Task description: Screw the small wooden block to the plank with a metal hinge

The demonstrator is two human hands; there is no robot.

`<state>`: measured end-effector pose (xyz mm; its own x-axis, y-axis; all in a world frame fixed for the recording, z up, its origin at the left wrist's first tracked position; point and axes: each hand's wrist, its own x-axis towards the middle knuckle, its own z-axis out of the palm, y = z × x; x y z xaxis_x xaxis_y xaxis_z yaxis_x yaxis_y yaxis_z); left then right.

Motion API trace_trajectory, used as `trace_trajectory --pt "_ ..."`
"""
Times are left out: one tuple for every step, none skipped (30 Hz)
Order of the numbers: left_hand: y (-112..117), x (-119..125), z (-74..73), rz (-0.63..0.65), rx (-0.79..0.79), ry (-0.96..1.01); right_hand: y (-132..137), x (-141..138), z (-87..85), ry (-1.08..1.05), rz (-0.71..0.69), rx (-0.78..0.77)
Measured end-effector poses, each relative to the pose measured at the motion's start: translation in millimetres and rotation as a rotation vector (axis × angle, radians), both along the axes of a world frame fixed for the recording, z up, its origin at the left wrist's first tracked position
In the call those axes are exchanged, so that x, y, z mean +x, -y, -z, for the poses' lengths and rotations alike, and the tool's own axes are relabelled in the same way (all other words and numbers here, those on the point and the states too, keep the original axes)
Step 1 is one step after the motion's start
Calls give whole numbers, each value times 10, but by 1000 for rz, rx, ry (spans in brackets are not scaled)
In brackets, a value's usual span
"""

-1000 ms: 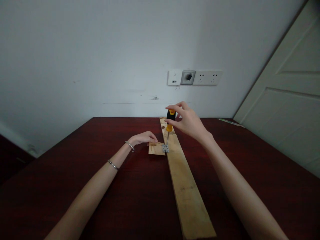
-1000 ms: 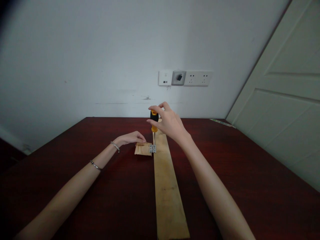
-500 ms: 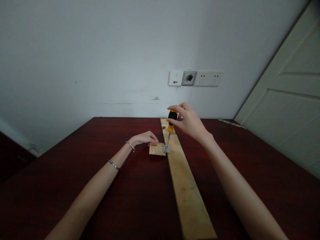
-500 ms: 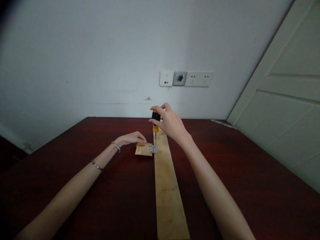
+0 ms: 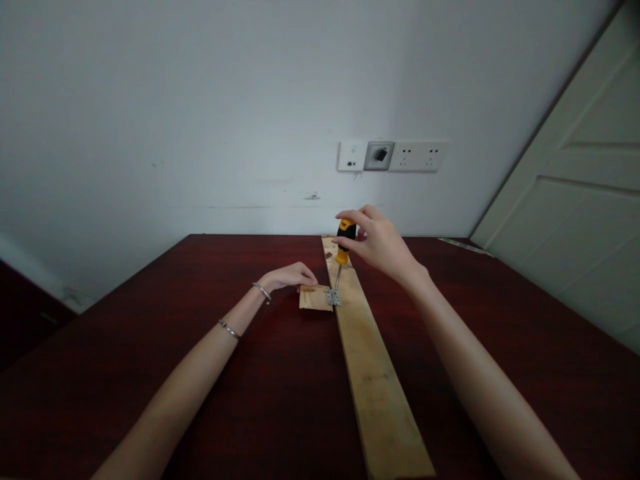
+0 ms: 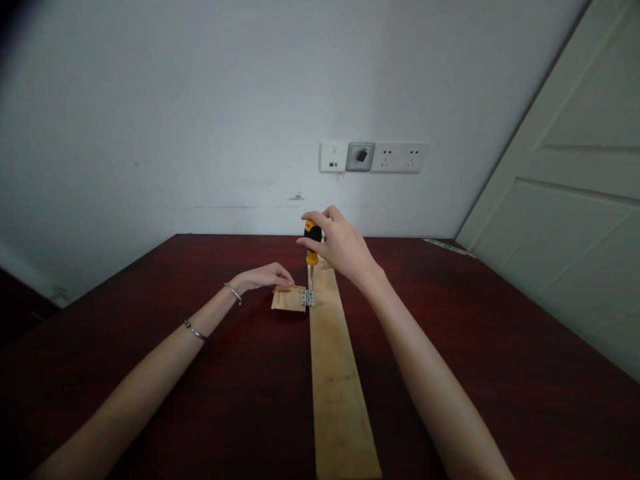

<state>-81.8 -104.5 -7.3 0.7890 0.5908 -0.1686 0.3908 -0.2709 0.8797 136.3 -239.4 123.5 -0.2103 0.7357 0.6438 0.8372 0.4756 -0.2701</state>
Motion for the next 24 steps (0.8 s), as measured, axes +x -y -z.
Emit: trace_trajectory --pt "1 0 2 -1 -7 5 -10 8 4 -8 -23 -1" --pt "2 0 2 0 -14 6 -19 14 8 -16 -45 -4" --pt "4 1 2 1 -17 5 -25 17 10 -21 -61 -7" --pt "6 1 0 0 -18 2 -29 17 10 -22 -68 -7" --pt "9 2 -3 1 -17 -3 -29 15 10 -20 -67 -5" --pt "12 3 -7 1 -14 -8 -26 11 10 -15 -64 -2" --pt "15 3 -11 1 -11 -12 -21 7 10 -11 -61 1" --pt "18 4 -15 0 -7 -15 -14 2 11 -8 -58 0" --pt "19 4 -17 0 -2 -16 -8 -1 13 -8 -54 -3" --pt "19 3 -17 0 1 -17 -3 -2 16 -8 -48 -8" --pt "18 2 -15 -1 3 -15 -1 0 20 -10 -39 -11" --pt "14 0 -11 -3 4 -13 -1 3 24 -13 -28 -12" --pt "10 -1 -5 -2 3 -12 -5 9 29 -15 -21 -10" --pt "5 -2 0 -1 2 -11 -11 16 33 -19 -20 -6" --pt "1 -3 5 1 0 -10 -19 23 36 -24 -29 -3" --pt "-3 -2 9 1 0 -10 -27 31 37 -32 -46 -4" --pt "-6 -1 10 -1 1 -10 -34 36 38 -41 -64 -8" --pt "-7 1 9 -5 4 -10 -38 40 37 -45 -81 -14" --pt "-8 4 7 -11 7 -10 -39 42 34 -43 -94 -18" --pt "-8 6 3 -15 8 -11 -36 41 31 -36 -100 -19" --pt "-7 8 0 -16 8 -12 -29 37 28 -23 -98 -15" --pt "-7 10 -3 -13 7 -12 -20 32 25 -10 -90 -8" --pt "-7 10 -4 -9 5 -11 -12 26 24 1 -79 -2" --pt "-9 10 -3 -5 2 -8 -5 20 25 6 -63 2"
